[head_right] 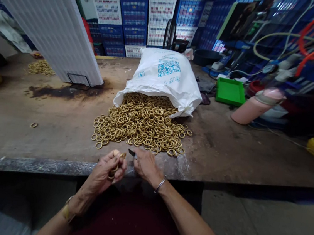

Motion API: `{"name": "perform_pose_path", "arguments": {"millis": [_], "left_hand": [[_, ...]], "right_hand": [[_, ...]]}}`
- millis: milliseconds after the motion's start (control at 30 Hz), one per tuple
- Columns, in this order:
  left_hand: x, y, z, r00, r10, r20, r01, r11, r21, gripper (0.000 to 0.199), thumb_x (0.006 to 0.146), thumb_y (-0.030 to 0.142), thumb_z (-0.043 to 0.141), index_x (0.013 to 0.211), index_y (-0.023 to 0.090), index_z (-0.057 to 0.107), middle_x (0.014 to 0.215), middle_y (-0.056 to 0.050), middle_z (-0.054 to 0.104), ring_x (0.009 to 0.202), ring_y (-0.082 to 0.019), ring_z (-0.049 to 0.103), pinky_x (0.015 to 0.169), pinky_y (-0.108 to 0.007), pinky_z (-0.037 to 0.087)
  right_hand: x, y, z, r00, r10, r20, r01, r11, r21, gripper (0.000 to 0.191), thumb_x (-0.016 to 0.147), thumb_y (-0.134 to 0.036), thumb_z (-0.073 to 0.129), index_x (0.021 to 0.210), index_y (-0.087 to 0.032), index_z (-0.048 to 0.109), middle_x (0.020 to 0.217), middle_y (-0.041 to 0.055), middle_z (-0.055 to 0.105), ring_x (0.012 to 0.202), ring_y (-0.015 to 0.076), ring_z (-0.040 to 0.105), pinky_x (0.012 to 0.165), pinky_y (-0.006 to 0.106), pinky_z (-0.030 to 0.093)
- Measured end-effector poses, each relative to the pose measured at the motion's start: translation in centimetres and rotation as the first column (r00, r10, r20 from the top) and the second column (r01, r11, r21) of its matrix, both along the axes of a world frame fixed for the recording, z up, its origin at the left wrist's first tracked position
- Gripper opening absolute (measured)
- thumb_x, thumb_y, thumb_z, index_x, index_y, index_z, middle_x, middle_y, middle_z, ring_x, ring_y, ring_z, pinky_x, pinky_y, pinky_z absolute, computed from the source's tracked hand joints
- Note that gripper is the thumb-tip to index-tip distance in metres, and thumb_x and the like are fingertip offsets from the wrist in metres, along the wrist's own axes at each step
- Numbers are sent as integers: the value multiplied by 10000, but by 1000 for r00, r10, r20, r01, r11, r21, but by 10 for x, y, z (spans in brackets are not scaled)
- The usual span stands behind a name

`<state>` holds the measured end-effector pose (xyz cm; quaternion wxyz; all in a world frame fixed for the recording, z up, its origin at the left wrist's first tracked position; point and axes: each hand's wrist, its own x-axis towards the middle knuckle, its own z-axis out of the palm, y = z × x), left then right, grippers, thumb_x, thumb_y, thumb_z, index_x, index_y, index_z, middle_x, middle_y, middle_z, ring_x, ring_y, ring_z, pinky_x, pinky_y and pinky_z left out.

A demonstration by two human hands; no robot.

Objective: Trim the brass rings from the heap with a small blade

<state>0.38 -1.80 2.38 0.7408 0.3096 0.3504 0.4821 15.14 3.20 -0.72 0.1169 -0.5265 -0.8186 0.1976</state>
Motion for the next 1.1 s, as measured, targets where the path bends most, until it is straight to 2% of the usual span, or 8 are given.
{"name": "perform_pose_path", "arguments": {"millis": [133, 233, 367, 500, 633, 800, 933, 1100], "left_hand": [[-3, 6, -10, 997, 73, 25, -71, 995, -74, 263, 746, 361, 572, 671, 137, 456, 774, -43, 594, 431, -24, 388, 361, -156, 269], [-1, 7, -20, 995, 98, 29, -95, 991, -95, 244, 742, 332, 572, 665, 142, 440, 759, -42, 598, 425, -30, 385, 356, -161, 259], [0, 7, -23, 994, 92, 64, -83, 989, -126, 183, 731, 291, 568, 752, 168, 434, 718, -26, 595, 414, -46, 400, 356, -166, 269], [-4, 6, -24, 986, 72, 149, -44, 983, -180, 228, 691, 244, 598, 859, 178, 458, 709, -9, 571, 444, -56, 432, 371, -160, 283], [-9, 8, -28, 959, 66, 275, 6, 968, -251, 230, 659, 222, 639, 826, 163, 491, 741, -17, 546, 539, -66, 483, 398, -135, 291], [-5, 12, -34, 939, 151, 308, -29, 930, -367, 209, 644, 185, 669, 715, 146, 476, 707, -17, 536, 583, -75, 508, 396, -119, 283], [3, 15, -35, 960, 172, 219, -91, 937, -337, 239, 629, 191, 686, 692, 151, 459, 691, -2, 539, 563, -73, 515, 401, -131, 306], [12, 18, -32, 984, 169, 58, -146, 949, -280, 317, 630, 274, 689, 867, 161, 511, 629, 20, 528, 504, -82, 517, 384, -148, 328]], "right_hand": [[10, 8, -2, 972, -215, 93, 200, 969, 143, 218, 789, -208, 423, 986, -181, 514, 844, 68, 642, 724, 161, 580, 598, 226, 315], [14, 17, -1, 924, -331, 192, 295, 936, 192, 282, 820, -300, 420, 1070, -176, 464, 797, 80, 652, 694, 189, 602, 571, 243, 307], [15, 24, 0, 889, -359, 283, 321, 931, 174, 264, 847, -355, 379, 1013, -179, 486, 730, 87, 653, 661, 203, 614, 547, 253, 294], [15, 28, 0, 893, -357, 275, 322, 932, 165, 239, 838, -367, 403, 962, -189, 503, 733, 77, 653, 672, 204, 612, 543, 252, 284], [19, 31, -3, 906, -369, 209, 341, 927, 156, 217, 830, -328, 425, 981, -193, 501, 731, 55, 646, 663, 178, 595, 560, 240, 286], [25, 28, -13, 947, -318, 52, 307, 939, 156, 170, 815, -278, 430, 920, -189, 530, 696, 30, 615, 637, 153, 567, 573, 226, 304], [21, 19, -12, 956, -221, -190, 245, 963, 113, 147, 810, -275, 413, 841, -185, 524, 687, 15, 575, 613, 137, 529, 590, 222, 338], [6, 6, 0, 884, -153, -441, 190, 981, 42, 108, 798, -250, 410, 775, -188, 496, 694, -3, 534, 627, 115, 495, 607, 210, 361]]}}
